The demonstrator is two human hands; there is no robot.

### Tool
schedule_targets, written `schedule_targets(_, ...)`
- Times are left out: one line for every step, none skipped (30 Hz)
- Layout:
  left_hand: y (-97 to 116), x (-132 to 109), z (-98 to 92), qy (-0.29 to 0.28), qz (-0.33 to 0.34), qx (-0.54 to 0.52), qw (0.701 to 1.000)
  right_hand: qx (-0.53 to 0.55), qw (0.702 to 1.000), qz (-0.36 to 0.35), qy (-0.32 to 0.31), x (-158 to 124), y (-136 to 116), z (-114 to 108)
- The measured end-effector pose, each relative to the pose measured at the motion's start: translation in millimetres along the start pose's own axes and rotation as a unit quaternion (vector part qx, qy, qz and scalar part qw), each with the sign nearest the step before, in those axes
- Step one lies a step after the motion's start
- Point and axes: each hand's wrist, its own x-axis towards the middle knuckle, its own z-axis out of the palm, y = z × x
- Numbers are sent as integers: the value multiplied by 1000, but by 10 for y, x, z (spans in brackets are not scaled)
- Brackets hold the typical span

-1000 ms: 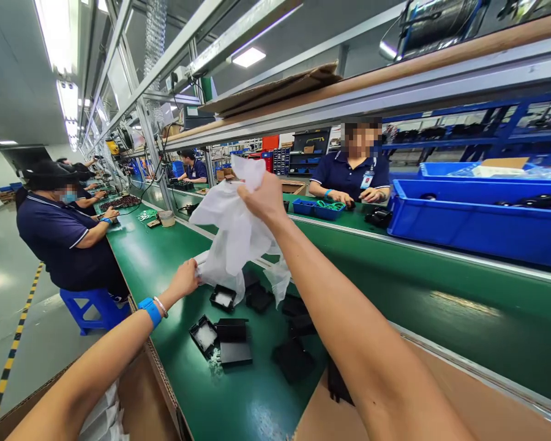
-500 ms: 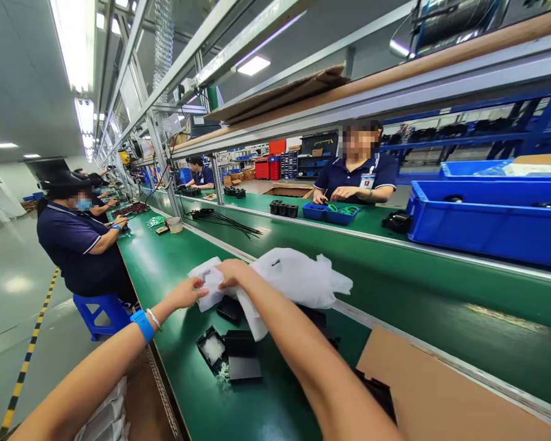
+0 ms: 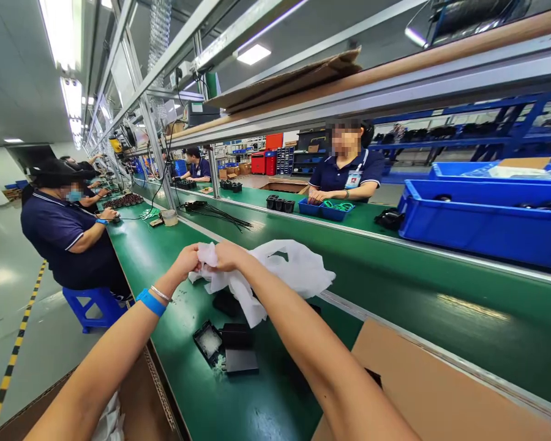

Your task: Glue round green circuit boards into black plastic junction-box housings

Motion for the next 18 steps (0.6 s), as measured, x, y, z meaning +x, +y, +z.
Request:
schedule_targets(-2, 5, 14, -4, -10, -20, 1000, 0, 1000, 7, -1, -10, -18, 21)
schedule_targets(-15, 3, 21, -6, -20, -39, 999, -1, 1000, 17, 2, -18, -27, 37)
schedule_targets(-36, -4, 23, -7, -31, -55, 998, -3, 1000, 28, 6, -25, -27, 45)
schedule_targets(-63, -15, 20, -7, -42, -70, 997, -5, 999, 39, 10, -28, -19, 43)
schedule_targets(-94, -31, 16, -8, -56, -82, 995, -7, 999, 50, 13, -29, -6, 32)
schedule_targets(-124, -50, 15, -11, -71, -92, 993, -9, 998, 60, 16, -29, 7, 12)
schedule_targets(-152, -74, 18, -18, -88, -100, 991, -12, 997, 70, 19, -27, 19, -13)
schedule_targets(-175, -100, 28, -28, -105, -107, 988, -15, 997, 78, 21, -26, 26, -43)
schedule_targets(-191, -129, 45, -42, -121, -114, 985, -18, 996, 84, 24, -26, 27, -75)
schedule_targets(-202, -158, 69, -58, -135, -120, 982, -20, 996, 88, 27, -29, 23, -108)
schedule_targets(-207, -185, 97, -72, -146, -127, 978, -23, 995, 91, 29, -35, 14, -142)
schedule_targets(-210, -210, 128, -84, -153, -134, 975, -26, 995, 94, 31, -43, 3, -178)
schedule_targets(-211, -230, 157, -92, -158, -142, 973, -28, 994, 97, 33, -52, -8, -216)
schedule_targets(-214, -245, 182, -94, -162, -148, 971, -31, 994, 101, 36, -62, -18, -257)
schedule_targets(-219, -253, 202, -92, -164, -154, 970, -34, 993, 104, 41, -71, -25, -302)
schedule_targets(-228, -255, 216, -88, -167, -159, 969, -37, 992, 108, 46, -79, -29, -351)
schedule_targets(-240, -252, 223, -84, -170, -162, 968, -39, 992, 111, 51, -86, -30, -401)
schedule_targets(-253, -247, 225, -81, -174, -165, 967, -41, 991, 114, 55, -92, -29, -450)
